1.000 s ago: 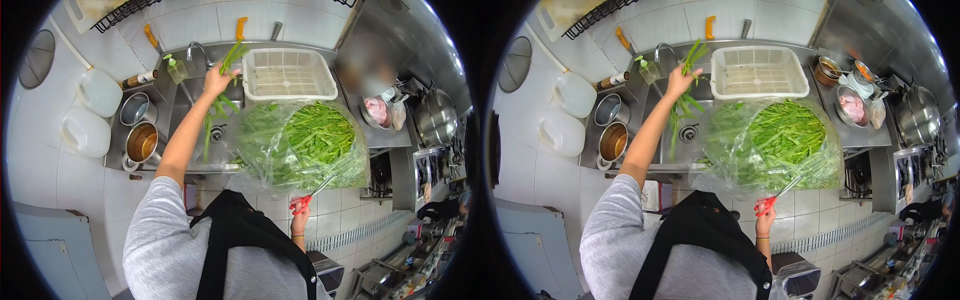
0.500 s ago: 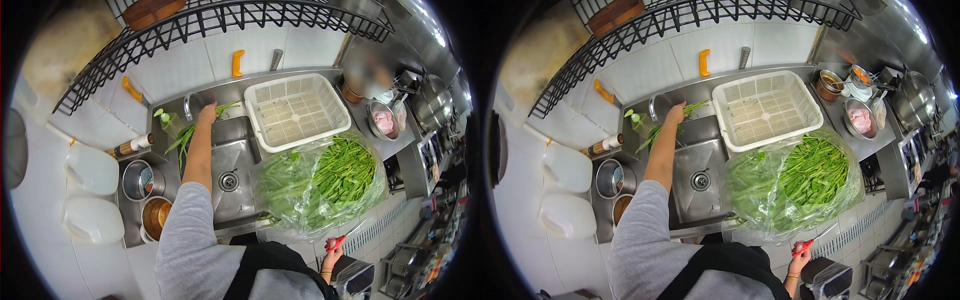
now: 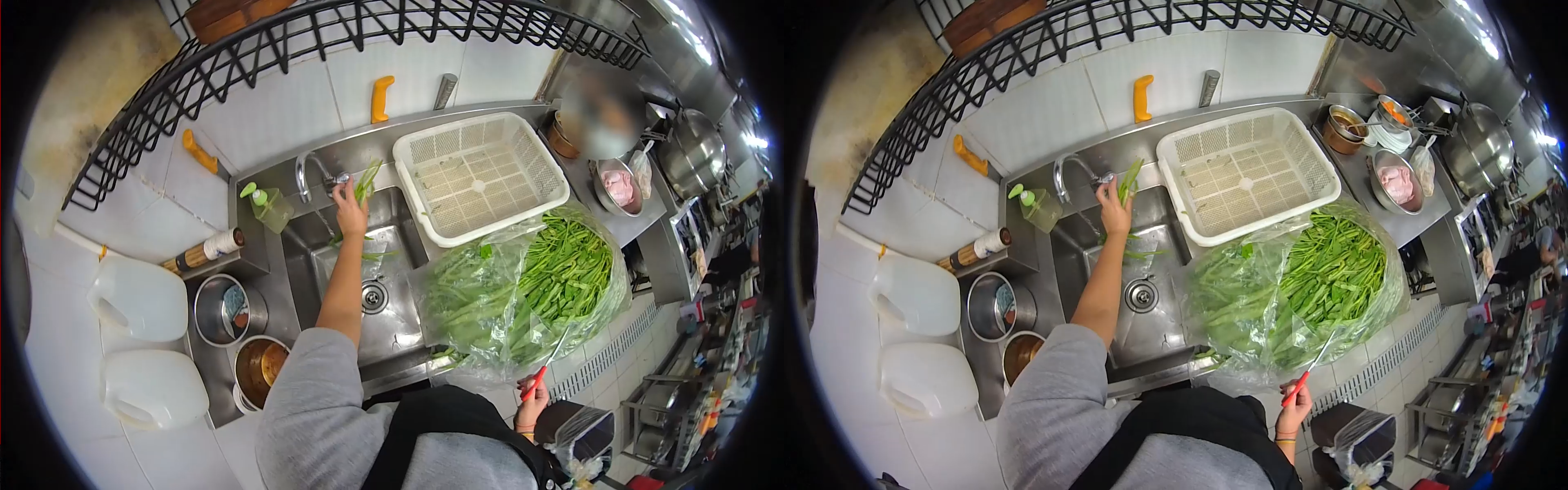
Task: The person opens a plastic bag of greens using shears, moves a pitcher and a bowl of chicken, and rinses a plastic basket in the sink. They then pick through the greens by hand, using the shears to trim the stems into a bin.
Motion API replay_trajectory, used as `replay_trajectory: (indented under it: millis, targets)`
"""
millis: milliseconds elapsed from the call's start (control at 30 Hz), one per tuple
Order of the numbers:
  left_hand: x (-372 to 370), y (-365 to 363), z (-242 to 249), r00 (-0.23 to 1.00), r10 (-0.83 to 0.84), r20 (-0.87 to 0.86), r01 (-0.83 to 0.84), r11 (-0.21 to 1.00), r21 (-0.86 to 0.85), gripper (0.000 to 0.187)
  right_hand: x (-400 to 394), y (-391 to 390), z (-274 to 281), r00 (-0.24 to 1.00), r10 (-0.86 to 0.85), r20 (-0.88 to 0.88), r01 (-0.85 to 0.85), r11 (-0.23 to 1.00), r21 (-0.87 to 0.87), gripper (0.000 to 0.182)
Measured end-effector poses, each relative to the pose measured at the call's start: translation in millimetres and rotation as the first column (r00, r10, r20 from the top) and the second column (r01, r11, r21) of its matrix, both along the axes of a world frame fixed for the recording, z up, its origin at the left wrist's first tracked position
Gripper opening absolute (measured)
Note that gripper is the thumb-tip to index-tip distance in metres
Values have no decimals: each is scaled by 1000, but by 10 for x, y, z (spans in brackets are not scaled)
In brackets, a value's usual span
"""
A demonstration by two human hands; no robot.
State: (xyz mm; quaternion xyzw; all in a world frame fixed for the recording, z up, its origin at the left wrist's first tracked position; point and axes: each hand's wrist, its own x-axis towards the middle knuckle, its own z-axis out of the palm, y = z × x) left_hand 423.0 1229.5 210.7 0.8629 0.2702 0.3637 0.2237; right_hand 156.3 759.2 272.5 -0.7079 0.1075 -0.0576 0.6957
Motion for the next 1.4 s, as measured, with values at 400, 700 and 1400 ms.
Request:
replay_trajectory:
  millis: [400, 700, 1400]
  targets:
    - [-719, 177, 81, 828, 47, 558, 486, 436, -758, 33, 248, -113, 82, 972, 206, 113, -208, 978, -1, 21]
    - [-509, 611, 612, 890, -121, 439, 432, 533, -727, 24, 274, -95, 105, 963, 239, 123, -247, 967, 57, 13]
    - [-1397, -1044, 1053, 605, -630, 487, 698, 124, -706, 21, 1844, 2618, 1032, 810, 499, 307, -585, 717, 379, 41]
